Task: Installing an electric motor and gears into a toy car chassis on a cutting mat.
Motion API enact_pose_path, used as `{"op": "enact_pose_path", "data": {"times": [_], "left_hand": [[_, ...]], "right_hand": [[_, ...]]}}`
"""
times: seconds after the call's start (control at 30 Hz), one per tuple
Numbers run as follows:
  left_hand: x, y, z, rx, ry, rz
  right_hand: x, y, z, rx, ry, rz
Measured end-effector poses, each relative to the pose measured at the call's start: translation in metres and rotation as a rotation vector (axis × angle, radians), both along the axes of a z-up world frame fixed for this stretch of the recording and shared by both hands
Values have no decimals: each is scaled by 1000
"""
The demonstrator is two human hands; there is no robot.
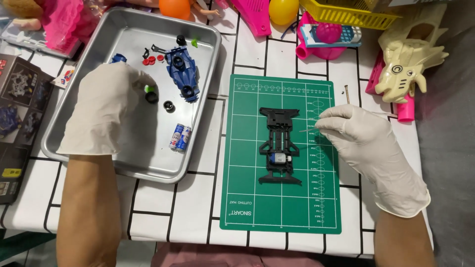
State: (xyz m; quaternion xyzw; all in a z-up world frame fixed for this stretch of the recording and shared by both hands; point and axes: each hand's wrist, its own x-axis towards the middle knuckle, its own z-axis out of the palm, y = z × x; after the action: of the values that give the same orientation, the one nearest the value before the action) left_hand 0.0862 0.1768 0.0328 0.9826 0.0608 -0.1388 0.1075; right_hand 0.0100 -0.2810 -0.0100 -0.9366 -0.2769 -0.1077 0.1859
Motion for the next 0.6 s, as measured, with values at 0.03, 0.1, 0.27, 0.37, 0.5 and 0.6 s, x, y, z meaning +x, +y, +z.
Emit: {"op": "enact_pose_path", "data": {"times": [0.03,0.1,0.27,0.37,0.5,0.6], "left_hand": [[5,4,-8,-3,7,-2],[16,12,-23,105,-33,-74],[2,-2,0,-10,-37,-35],[-2,3,-6,-90,-76,-11],[-2,19,-23,-231,-243,35],[2,26,-20,-101,-302,-75]], "right_hand": [[-3,4,8,-3,7,-2],[-9,13,25,-16,168,-93],[-4,10,27,-202,491,-242],[-6,15,34,-347,654,-353],[-14,19,41,-365,723,-339],[-16,22,42,-341,722,-283]]}}
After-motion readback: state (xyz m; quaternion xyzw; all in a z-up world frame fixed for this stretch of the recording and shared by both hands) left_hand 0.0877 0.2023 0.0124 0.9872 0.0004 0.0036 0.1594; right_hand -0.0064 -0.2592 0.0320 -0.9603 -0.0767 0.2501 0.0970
